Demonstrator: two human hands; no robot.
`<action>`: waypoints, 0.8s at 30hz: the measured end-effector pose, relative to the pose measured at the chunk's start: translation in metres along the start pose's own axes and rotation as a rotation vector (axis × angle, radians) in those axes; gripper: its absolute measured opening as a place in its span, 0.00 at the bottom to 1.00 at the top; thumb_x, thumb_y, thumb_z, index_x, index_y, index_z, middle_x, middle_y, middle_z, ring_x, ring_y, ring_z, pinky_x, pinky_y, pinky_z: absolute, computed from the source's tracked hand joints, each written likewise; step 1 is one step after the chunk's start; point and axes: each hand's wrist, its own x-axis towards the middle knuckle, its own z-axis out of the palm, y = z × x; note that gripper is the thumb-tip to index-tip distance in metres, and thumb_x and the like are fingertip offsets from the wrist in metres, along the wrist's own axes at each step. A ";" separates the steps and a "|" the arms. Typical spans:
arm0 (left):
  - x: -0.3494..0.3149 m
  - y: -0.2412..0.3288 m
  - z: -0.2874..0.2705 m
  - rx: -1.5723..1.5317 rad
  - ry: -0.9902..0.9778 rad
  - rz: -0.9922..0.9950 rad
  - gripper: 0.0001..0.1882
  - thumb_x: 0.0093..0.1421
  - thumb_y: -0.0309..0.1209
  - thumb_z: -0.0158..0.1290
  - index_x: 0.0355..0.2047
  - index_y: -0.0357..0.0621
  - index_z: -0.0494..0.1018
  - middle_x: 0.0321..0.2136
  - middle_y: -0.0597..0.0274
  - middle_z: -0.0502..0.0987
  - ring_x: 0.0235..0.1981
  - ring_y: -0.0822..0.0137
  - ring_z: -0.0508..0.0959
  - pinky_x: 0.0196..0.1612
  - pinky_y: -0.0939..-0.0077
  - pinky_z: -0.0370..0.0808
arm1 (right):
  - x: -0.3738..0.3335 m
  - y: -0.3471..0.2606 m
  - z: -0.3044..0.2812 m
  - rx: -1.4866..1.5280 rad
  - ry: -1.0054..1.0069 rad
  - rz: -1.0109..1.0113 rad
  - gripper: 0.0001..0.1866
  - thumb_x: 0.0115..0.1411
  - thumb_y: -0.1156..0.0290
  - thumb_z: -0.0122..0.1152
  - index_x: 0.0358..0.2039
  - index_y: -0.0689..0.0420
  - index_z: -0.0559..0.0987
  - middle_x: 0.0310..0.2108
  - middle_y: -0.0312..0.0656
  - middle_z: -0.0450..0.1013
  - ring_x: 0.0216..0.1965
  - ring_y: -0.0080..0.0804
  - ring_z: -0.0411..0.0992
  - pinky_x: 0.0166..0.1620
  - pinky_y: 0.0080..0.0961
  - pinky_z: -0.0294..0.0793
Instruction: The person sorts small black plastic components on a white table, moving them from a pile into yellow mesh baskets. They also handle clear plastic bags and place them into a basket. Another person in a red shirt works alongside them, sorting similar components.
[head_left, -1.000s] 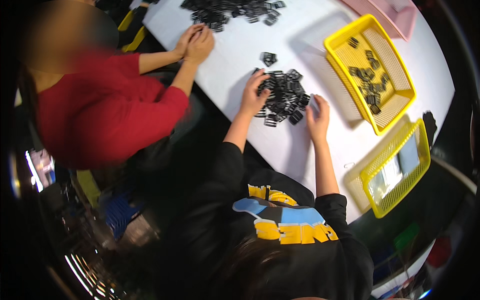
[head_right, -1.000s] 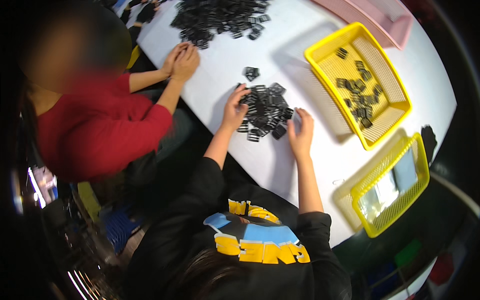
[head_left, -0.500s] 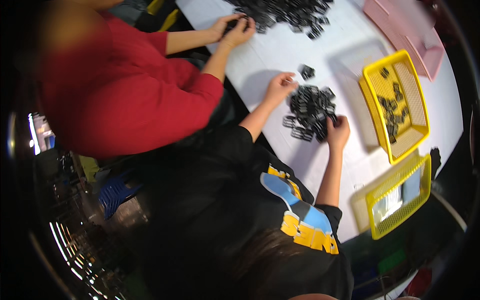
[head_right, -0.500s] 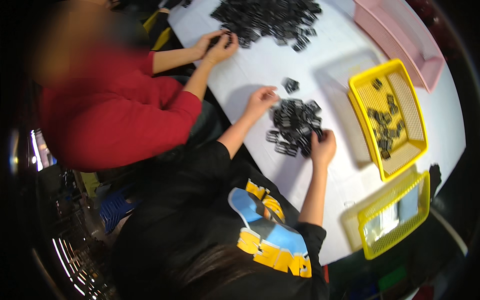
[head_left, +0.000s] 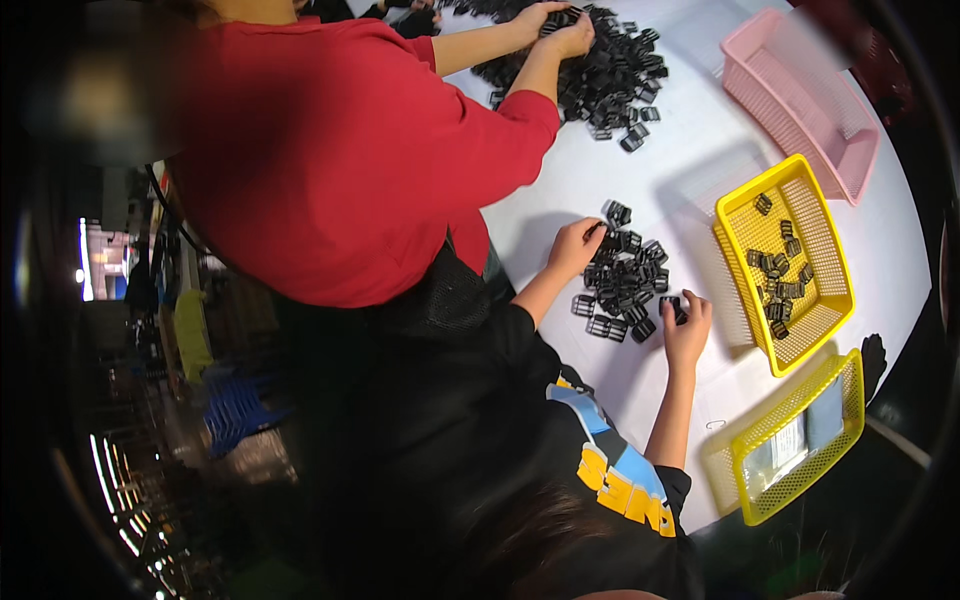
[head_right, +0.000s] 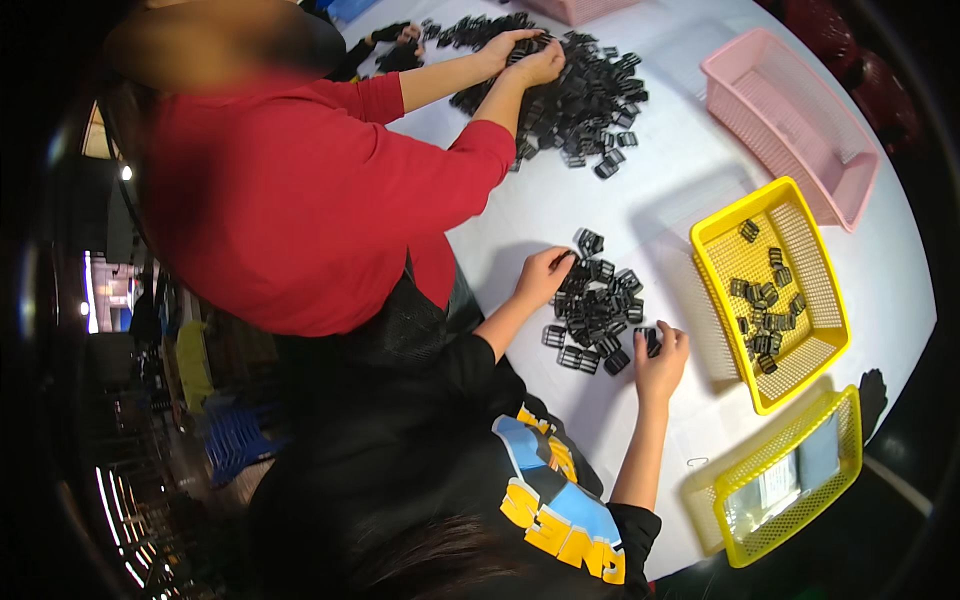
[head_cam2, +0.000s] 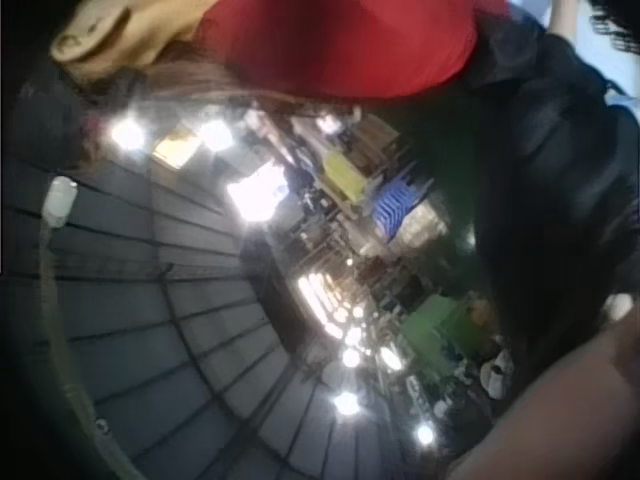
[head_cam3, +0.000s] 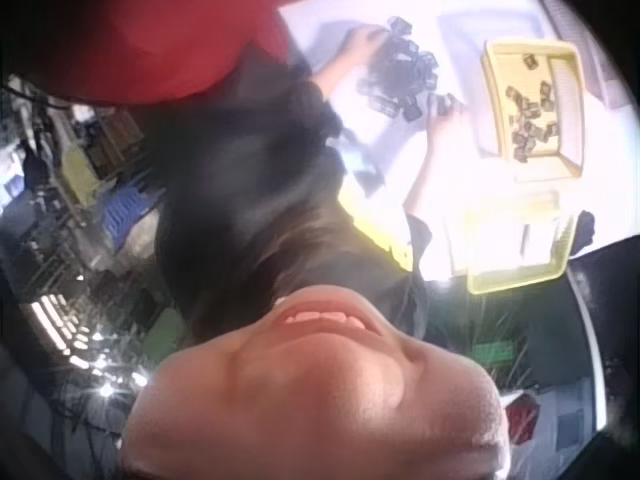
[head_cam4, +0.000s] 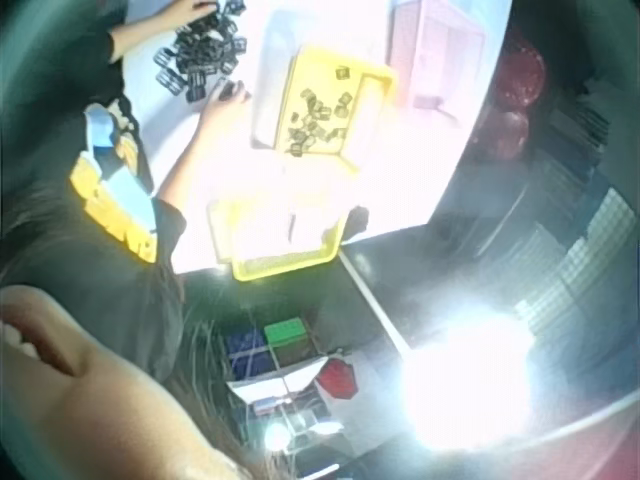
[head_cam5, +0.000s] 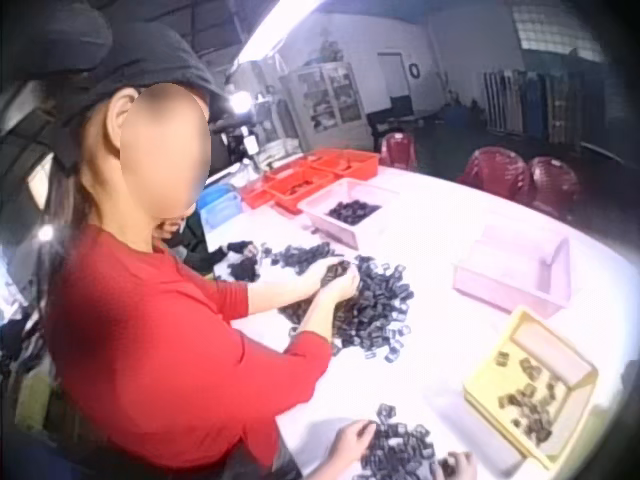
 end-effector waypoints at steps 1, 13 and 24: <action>0.003 0.004 0.004 0.004 -0.066 -0.078 0.09 0.52 0.31 0.48 0.29 0.36 0.70 0.19 0.57 0.71 0.20 0.67 0.70 0.25 0.76 0.66 | 0.004 -0.003 0.007 -0.057 0.059 -0.070 0.20 0.41 0.66 0.63 0.36 0.58 0.72 0.33 0.44 0.65 0.35 0.41 0.63 0.40 0.31 0.64; -0.032 -0.006 -0.017 0.429 -0.078 0.297 0.10 0.52 0.32 0.47 0.18 0.40 0.69 0.21 0.61 0.67 0.27 0.59 0.65 0.31 0.69 0.62 | 0.012 0.001 0.031 0.020 0.035 -0.076 0.12 0.39 0.70 0.62 0.27 0.57 0.73 0.24 0.39 0.66 0.30 0.37 0.63 0.34 0.30 0.61; -0.032 -0.020 -0.015 0.155 0.210 0.177 0.06 0.48 0.24 0.51 0.28 0.38 0.69 0.24 0.60 0.68 0.24 0.67 0.66 0.29 0.77 0.65 | 0.020 0.006 0.015 0.110 0.057 -0.173 0.05 0.40 0.75 0.56 0.16 0.58 0.68 0.19 0.42 0.65 0.24 0.40 0.65 0.27 0.31 0.63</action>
